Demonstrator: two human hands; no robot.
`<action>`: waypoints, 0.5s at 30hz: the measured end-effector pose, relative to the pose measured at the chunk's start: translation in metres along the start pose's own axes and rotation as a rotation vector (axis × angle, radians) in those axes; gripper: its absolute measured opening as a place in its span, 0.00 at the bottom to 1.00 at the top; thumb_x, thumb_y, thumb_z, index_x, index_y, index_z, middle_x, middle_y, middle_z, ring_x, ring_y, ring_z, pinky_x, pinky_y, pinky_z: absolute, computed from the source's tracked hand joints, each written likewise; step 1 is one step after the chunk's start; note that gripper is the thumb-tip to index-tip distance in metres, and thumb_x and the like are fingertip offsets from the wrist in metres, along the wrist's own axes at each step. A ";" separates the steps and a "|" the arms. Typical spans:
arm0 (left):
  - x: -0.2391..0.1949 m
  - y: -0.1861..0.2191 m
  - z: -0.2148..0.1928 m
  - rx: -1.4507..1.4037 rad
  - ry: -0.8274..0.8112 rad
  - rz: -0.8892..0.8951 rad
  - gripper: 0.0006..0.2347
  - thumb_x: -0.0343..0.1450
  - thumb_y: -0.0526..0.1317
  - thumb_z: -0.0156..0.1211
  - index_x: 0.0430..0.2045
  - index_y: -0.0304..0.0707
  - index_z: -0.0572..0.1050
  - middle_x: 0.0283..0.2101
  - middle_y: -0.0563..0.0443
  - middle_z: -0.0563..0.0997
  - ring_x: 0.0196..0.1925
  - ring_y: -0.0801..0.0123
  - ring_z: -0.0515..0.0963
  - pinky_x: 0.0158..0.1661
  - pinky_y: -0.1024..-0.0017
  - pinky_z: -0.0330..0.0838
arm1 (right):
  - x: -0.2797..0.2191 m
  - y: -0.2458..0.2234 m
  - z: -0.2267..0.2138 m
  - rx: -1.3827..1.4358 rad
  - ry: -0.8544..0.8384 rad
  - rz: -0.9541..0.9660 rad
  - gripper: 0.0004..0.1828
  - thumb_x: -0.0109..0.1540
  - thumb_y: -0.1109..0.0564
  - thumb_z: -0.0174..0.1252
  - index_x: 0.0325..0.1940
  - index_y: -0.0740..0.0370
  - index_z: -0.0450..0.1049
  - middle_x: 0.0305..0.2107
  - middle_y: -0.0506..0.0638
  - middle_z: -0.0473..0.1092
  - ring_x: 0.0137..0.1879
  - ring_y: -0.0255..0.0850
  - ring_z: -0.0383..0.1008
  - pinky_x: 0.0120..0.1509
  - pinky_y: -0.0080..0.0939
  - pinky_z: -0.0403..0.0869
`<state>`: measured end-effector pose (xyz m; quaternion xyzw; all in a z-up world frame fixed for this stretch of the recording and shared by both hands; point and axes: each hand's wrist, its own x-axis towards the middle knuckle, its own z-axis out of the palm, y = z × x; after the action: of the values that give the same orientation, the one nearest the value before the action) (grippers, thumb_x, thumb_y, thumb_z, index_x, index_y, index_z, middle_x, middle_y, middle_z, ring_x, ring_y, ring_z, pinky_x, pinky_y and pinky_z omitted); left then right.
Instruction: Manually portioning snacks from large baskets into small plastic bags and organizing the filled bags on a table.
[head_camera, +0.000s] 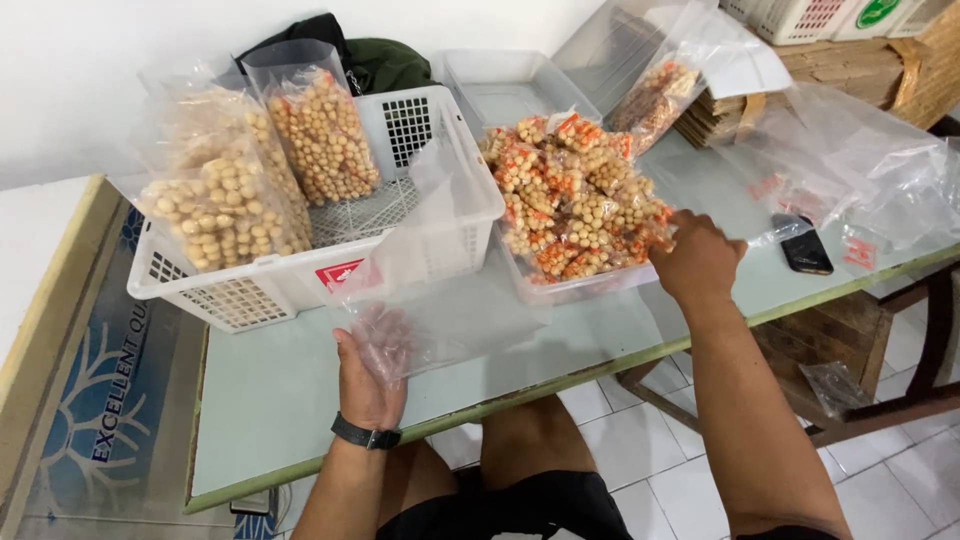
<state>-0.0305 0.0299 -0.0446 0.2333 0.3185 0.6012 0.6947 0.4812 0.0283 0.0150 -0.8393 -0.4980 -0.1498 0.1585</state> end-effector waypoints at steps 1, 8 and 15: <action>0.000 0.001 0.001 -0.003 -0.001 0.003 0.41 0.81 0.75 0.39 0.82 0.48 0.69 0.67 0.48 0.79 0.68 0.60 0.78 0.73 0.56 0.72 | 0.002 0.000 -0.001 0.000 0.004 -0.003 0.25 0.70 0.38 0.77 0.68 0.48 0.88 0.46 0.50 0.84 0.55 0.55 0.88 0.68 0.66 0.70; -0.004 0.001 0.002 -0.012 0.006 0.006 0.41 0.81 0.74 0.39 0.82 0.46 0.69 0.68 0.46 0.79 0.69 0.58 0.78 0.76 0.52 0.70 | 0.015 0.025 0.008 0.204 -0.143 0.058 0.21 0.67 0.32 0.73 0.58 0.42 0.89 0.46 0.45 0.87 0.58 0.56 0.88 0.68 0.63 0.69; -0.003 0.003 0.003 0.016 0.000 -0.012 0.43 0.79 0.76 0.42 0.84 0.45 0.67 0.70 0.45 0.80 0.69 0.56 0.79 0.74 0.52 0.71 | -0.023 -0.005 -0.062 1.621 0.153 0.203 0.15 0.78 0.57 0.67 0.66 0.59 0.74 0.53 0.48 0.80 0.57 0.37 0.88 0.67 0.35 0.86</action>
<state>-0.0304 0.0274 -0.0401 0.2367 0.3247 0.5944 0.6966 0.4599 -0.0133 0.0619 -0.4927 -0.3611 0.2149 0.7620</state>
